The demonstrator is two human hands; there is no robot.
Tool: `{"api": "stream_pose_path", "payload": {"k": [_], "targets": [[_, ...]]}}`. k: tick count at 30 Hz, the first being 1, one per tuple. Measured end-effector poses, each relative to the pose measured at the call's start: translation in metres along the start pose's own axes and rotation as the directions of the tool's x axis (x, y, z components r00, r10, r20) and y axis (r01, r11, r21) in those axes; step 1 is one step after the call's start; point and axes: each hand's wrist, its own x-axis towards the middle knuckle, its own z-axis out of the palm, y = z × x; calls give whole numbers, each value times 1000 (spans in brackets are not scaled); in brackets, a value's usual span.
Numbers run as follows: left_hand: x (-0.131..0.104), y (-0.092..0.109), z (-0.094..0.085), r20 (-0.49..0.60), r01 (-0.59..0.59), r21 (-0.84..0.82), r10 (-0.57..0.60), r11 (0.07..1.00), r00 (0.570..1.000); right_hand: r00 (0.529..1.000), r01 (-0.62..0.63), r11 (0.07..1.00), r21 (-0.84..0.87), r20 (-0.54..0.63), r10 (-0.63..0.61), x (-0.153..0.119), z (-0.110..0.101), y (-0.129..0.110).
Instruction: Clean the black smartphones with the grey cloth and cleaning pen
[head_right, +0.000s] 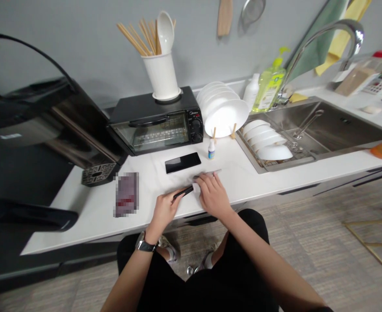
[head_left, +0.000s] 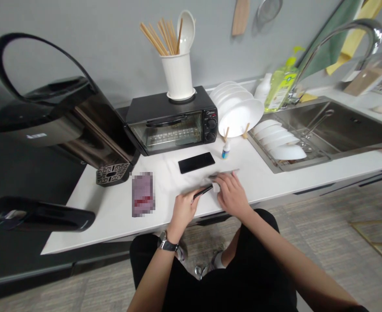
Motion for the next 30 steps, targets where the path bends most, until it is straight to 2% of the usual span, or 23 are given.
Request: {"api": "stream_pose_path", "payload": {"k": [2,3,6,9,11,13,16,19,21,22,24,26,28,30], "targets": [[2,4,-2,-8,1,-65,-2,998,1000,997,-78,997,-23,-24,77,5,-4,12],[2,5,-2,-12,9,-76,-10,997,1000,992,-122,992,-27,-42,121,8,-2,8],[2,4,0,-18,35,-14,-35,999,999,969,-226,974,24,-92,228,10,12,-36],[-1,-2,3,-9,56,61,-55,997,998,993,-112,986,125,-13,115,4,28,-93],[-2,-6,3,-2,67,78,-67,995,998,999,-13,988,152,47,6,-1,30,-111],[-2,-8,2,-2,74,85,-74,994,997,993,69,989,131,81,-80,-4,26,-104],[-1,-5,1,-18,72,69,-71,995,997,990,107,992,60,86,-112,-6,12,-59],[1,1,0,-29,52,-29,-53,998,998,1000,-18,1000,8,6,18,-3,-1,-11],[2,5,0,-33,55,-95,-58,994,998,992,-120,993,-10,-47,119,1,-2,1],[2,6,0,-36,61,-108,-65,992,997,984,-166,986,-11,-67,164,3,0,-2],[2,6,1,-46,76,-83,-80,994,996,972,-219,976,10,-85,219,5,8,-24],[1,4,2,-39,92,-16,-92,996,995,980,-190,979,69,-53,193,4,18,-60],[0,1,2,-18,106,47,-105,993,994,996,-92,986,141,24,90,1,25,-92],[-1,-2,1,0,112,78,-112,991,994,996,7,983,181,86,-22,0,25,-105]]}}
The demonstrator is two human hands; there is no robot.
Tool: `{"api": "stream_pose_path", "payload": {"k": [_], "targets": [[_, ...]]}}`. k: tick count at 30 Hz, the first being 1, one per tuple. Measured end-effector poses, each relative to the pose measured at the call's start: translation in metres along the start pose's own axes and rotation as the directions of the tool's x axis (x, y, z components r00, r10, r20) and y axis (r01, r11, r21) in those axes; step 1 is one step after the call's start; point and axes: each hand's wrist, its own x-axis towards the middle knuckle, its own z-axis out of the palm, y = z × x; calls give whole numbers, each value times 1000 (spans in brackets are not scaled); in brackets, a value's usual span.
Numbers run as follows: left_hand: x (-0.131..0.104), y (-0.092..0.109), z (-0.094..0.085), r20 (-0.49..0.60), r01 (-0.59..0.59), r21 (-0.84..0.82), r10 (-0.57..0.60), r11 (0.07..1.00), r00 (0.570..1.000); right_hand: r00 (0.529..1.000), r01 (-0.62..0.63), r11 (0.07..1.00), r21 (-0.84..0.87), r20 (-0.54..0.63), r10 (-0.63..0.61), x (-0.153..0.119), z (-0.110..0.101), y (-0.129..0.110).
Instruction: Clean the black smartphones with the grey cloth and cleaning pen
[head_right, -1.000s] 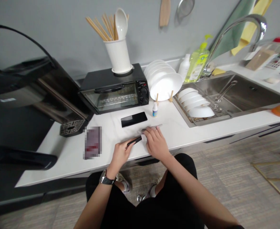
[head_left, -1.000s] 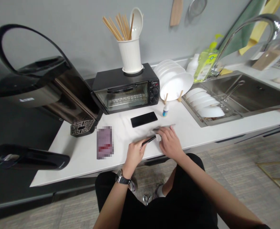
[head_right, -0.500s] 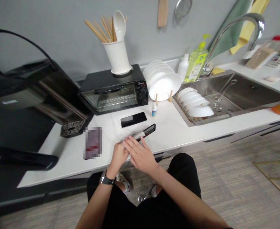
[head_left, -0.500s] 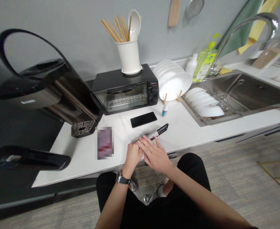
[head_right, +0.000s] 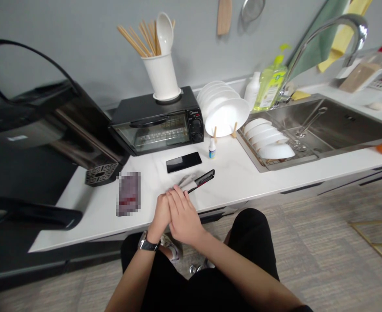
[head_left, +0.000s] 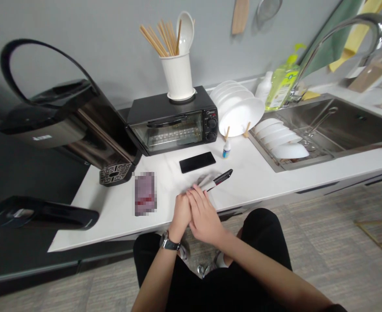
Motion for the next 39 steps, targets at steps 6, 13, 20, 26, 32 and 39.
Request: {"api": "stream_pose_path", "payload": {"k": [6,13,20,26,32,39], "targets": [[2,3,-2,-25,-14,-73,12,997,1000,999,-40,983,-179,-36,34,-6,-40,86],[5,9,-2,-69,33,-67,-38,997,997,963,-255,947,-197,-135,231,-8,-49,113],[2,6,-3,-57,12,-89,-18,996,998,867,-470,878,93,-136,479,-13,-56,129],[0,7,-3,-36,-22,-97,18,995,999,702,-452,791,412,-383,601,3,-89,137],[0,11,-3,-41,-40,-133,35,990,999,910,-269,947,175,-277,310,20,-60,79],[-2,0,2,-51,-48,-35,46,998,998,994,100,995,-8,-45,-101,16,-26,44]]}}
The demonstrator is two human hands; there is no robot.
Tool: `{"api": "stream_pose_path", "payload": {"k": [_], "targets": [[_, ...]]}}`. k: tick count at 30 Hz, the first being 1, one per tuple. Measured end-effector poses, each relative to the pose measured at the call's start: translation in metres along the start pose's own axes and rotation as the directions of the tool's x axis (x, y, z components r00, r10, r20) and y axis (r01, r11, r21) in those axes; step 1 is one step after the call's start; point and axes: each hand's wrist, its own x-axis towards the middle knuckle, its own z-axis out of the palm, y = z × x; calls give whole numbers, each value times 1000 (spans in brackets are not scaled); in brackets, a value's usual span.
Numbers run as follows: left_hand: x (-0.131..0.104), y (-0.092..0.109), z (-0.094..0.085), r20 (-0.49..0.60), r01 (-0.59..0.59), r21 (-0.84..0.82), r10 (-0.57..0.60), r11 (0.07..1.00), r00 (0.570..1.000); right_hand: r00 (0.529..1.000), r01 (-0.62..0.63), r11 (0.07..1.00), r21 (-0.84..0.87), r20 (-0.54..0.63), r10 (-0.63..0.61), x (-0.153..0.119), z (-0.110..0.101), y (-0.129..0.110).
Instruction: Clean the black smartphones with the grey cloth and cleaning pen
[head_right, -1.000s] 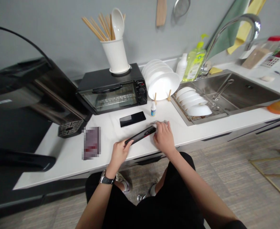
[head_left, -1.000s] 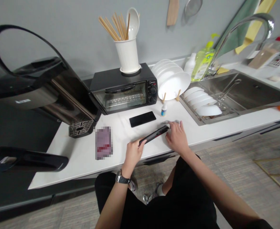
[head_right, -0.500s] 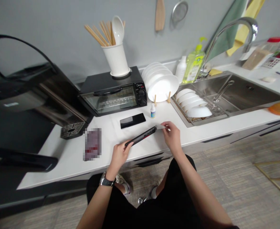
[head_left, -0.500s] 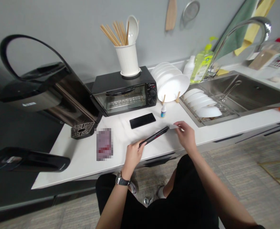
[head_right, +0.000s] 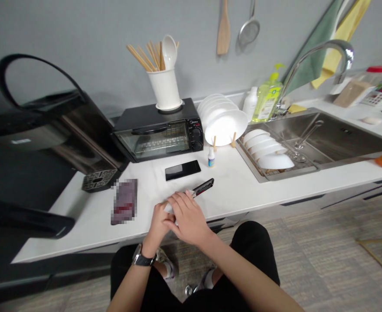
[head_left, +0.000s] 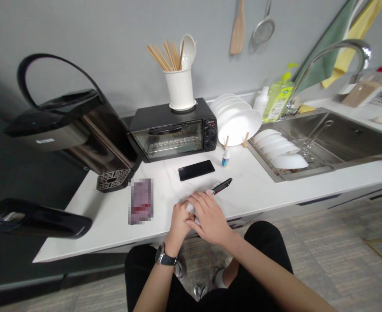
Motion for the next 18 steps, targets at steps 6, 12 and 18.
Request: {"api": "stream_pose_path", "payload": {"k": [6,12,18], "targets": [[7,12,2,-35,30,-56,-32,998,999,976,-207,964,-168,-107,191,5,-16,47],[3,7,4,-20,8,38,-7,999,1000,1000,-16,998,-62,-17,15,5,0,12],[6,16,1,-24,-27,-25,26,999,999,985,-148,972,-183,-116,128,-8,-18,65]]}}
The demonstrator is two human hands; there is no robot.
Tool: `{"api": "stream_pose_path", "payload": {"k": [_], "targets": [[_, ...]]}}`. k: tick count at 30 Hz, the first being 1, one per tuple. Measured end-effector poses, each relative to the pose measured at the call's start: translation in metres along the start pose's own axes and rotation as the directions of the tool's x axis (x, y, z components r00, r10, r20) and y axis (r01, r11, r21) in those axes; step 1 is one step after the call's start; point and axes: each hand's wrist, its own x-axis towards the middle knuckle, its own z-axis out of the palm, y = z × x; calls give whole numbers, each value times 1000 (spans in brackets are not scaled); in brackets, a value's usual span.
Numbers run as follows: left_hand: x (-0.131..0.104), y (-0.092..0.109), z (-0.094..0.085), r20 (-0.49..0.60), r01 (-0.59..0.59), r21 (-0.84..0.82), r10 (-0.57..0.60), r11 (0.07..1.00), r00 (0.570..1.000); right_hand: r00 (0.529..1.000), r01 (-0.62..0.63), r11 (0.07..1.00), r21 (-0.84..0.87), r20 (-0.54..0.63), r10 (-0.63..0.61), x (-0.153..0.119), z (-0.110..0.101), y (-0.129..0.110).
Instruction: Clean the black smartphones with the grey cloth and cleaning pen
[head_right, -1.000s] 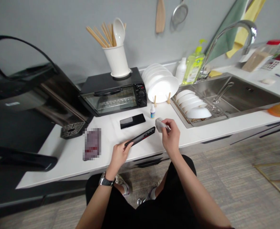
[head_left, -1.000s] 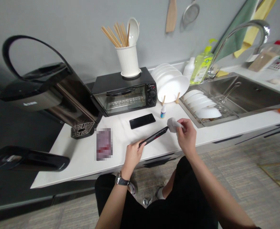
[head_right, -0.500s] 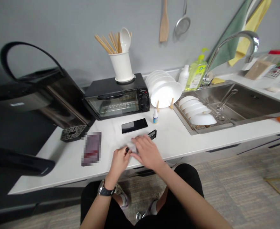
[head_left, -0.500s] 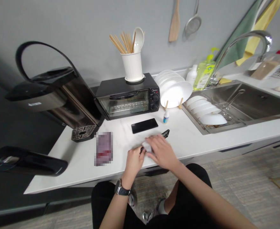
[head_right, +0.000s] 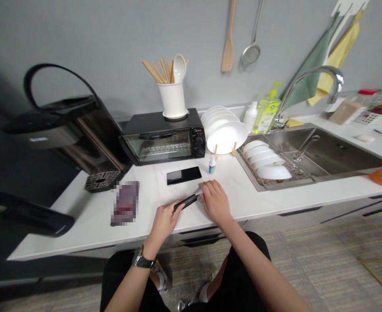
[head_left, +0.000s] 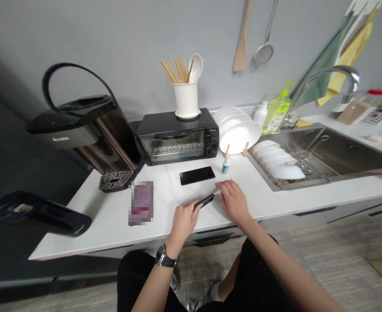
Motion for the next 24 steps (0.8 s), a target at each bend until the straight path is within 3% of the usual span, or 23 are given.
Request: {"api": "stream_pose_path", "payload": {"k": [2,5,8,10,12,15,17,19,21,22,24], "targets": [[3,2,-3,26,-6,8,6,1000,1000,1000,31,999,40,-1,-31,-1,2,0],[7,2,-12,52,6,45,-9,999,999,976,213,971,111,24,-217,2,6,-15],[12,9,-22,-36,46,-40,-48,998,998,956,292,941,174,-34,-291,9,4,-23],[17,21,-24,-166,59,-255,-103,965,981,980,177,945,275,-133,-145,12,2,-27],[25,34,-22,-260,23,-452,-156,892,953,975,-17,882,470,-189,120,14,1,-36],[40,47,-14,-302,-20,-552,-177,833,937,877,-242,602,761,-93,471,19,2,-57],[46,48,-8,-245,17,-526,-171,850,954,812,-283,426,859,-21,583,25,1,-68],[47,44,-3,-172,65,-462,-161,884,972,771,-267,358,895,-25,636,31,-5,-71],[45,38,2,-140,57,-372,-117,926,983,777,-217,437,873,-117,619,38,-16,-70],[44,36,5,-138,22,-318,-69,948,988,807,-175,529,830,-187,560,42,-22,-69],[40,32,9,-132,-61,-217,33,974,991,901,-57,748,661,-289,325,48,-34,-69]]}}
